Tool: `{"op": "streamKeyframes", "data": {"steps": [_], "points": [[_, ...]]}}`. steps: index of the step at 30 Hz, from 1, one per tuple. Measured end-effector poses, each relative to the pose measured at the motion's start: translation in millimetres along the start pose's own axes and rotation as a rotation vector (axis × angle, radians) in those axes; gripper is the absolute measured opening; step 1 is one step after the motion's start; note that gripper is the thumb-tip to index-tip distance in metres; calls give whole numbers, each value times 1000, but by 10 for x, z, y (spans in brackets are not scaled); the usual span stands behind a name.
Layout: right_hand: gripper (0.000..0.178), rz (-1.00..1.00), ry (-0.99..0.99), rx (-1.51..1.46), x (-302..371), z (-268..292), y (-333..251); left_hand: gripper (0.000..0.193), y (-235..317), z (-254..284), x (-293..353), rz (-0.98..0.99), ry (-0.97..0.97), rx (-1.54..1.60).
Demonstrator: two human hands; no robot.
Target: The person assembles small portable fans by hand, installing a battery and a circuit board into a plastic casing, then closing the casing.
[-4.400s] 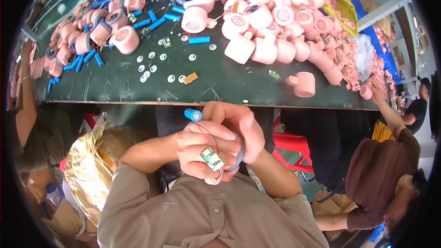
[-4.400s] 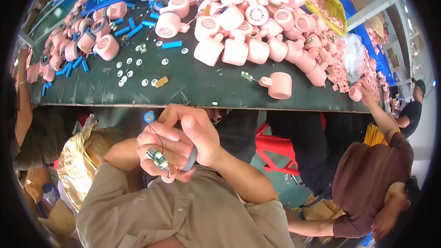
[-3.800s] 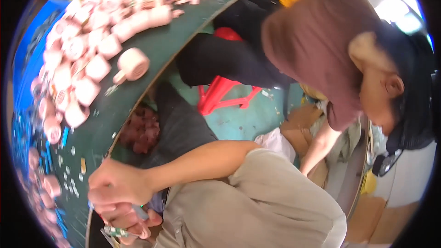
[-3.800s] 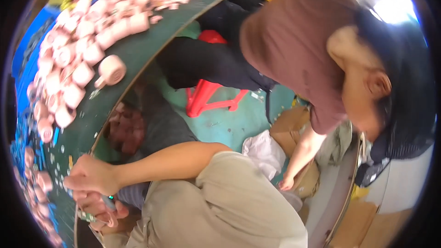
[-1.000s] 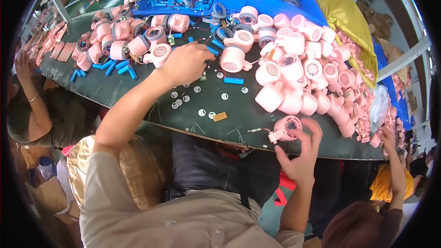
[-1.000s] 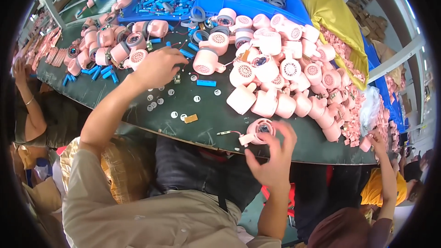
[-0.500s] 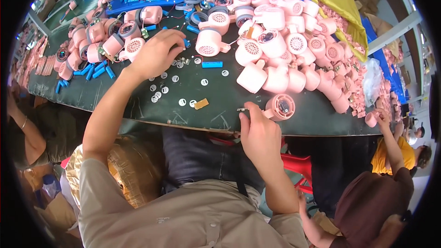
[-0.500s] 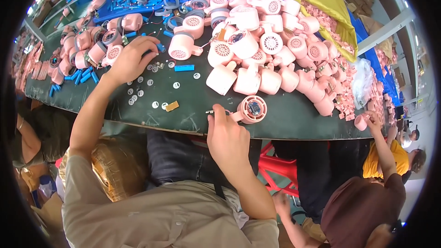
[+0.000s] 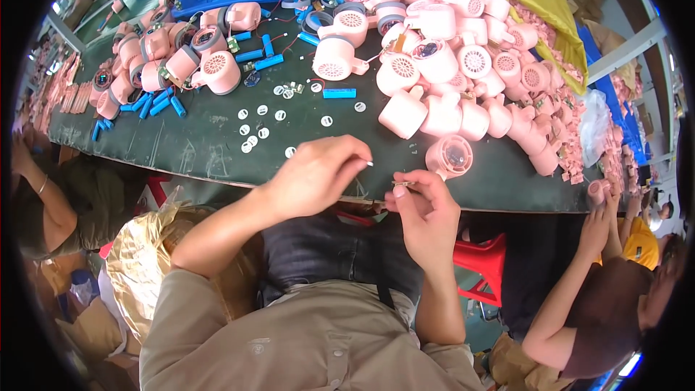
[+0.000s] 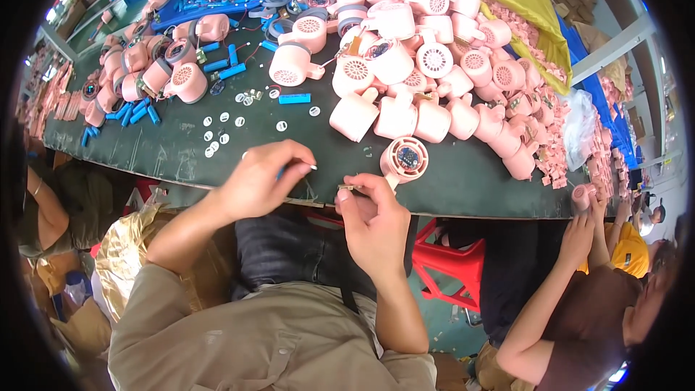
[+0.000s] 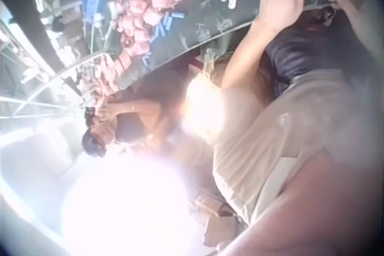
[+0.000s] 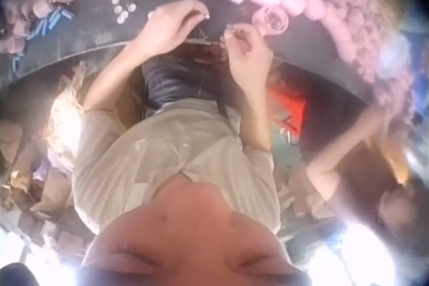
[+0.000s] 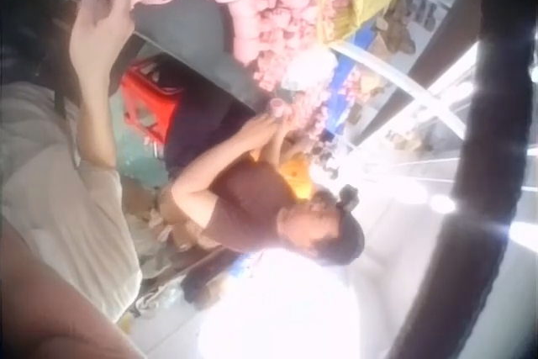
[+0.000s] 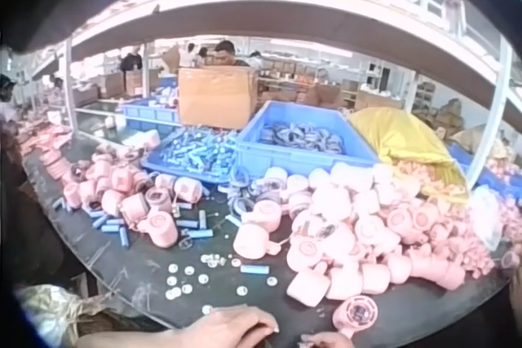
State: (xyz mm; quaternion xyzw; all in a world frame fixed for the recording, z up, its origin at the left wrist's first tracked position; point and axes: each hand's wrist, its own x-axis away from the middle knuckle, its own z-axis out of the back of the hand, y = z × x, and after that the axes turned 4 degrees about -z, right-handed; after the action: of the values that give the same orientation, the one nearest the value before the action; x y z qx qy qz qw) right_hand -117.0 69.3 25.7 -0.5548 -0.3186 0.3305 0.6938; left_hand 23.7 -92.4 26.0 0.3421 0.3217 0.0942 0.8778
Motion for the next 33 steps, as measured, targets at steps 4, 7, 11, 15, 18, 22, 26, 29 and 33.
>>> {"op": "streamKeyframes", "data": {"steps": [4, 7, 11, 15, 18, 22, 26, 29, 33], "points": [[17, 2, -29, -398, 70, -76, 39, 15, 6, -158, 3, -48, 15, -3], [25, 38, 35, -343, 128, -156, 177, 16, -2, -170, 9, -49, 0, -8], [26, 55, 80, -494, 162, -171, 221, 16, 1, -174, 20, -46, 8, -17], [17, 52, 183, -607, 224, -137, 319, 16, 36, -193, 7, -80, -6, -39], [16, -7, 223, -627, 218, -183, 345, 16, 32, -243, 18, -117, 23, -65], [14, -20, 146, -434, 185, -190, 262, 15, 49, -286, 14, -158, 66, -46], [15, -39, 90, -216, 83, -130, 172, 16, 32, -345, -36, -319, 145, -54], [15, -42, 30, -332, 33, -108, 132, 16, 2, -324, -27, -333, 168, -4], [15, -70, -16, -422, 35, -77, 137, 17, -2, -293, 13, -371, 155, 10]]}}
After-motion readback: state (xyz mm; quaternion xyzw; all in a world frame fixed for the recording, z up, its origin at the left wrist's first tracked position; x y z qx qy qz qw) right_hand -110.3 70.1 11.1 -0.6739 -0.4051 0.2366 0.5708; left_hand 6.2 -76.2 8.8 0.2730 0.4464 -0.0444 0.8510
